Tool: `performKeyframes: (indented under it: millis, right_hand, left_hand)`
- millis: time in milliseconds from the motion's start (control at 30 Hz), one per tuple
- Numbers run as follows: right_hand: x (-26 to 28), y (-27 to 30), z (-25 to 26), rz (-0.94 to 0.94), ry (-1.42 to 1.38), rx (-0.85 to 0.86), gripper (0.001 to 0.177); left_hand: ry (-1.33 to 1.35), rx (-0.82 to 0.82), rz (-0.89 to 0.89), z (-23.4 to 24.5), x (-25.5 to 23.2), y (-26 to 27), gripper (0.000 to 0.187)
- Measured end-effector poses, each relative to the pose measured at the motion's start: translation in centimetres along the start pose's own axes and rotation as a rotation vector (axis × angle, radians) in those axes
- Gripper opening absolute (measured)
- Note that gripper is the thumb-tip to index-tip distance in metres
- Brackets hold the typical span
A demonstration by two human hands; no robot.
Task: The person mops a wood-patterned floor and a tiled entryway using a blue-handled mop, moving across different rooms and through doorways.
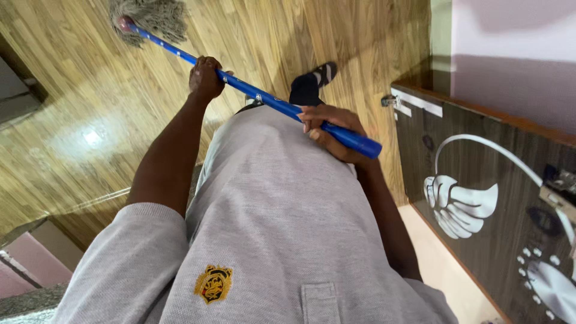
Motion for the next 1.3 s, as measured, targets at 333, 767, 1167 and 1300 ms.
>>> performKeyframes:
  millis: [333,767,1167,1300]
  right_hand:
    - [11.5,-0.8,16.0,0.201,0.118,-0.102,0.027]
    - [27.2,8.3,19.8,0.183,0.606,0.065,0.063]
    - [22.9,1.5,5.5,0.009,1.011,-0.892,0.07]
    - [21.2,4.2,6.5,0.09,1.028,-0.824,0.071]
  left_hand:
    - [0.235,0.089,-0.247,-3.4,-20.9,-7.2,0.012]
    - [0.212,0.5,-0.793,-6.9,-49.9,-10.2,0.017]
    - [-0.074,0.779,-1.158,-12.2,-55.7,-11.9,0.044]
    - [-0.057,0.798,-1.283,-10.7,-54.4,-13.1,0.039]
Point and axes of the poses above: each hand's wrist, its own y-axis away from the middle knuckle, its own z-axis out of the back of the hand, x = y × z, the point moved 1 cm from there along -y, towards the middle knuckle, and after that the axes turned 9 degrees about z, right-handed, at the moved point
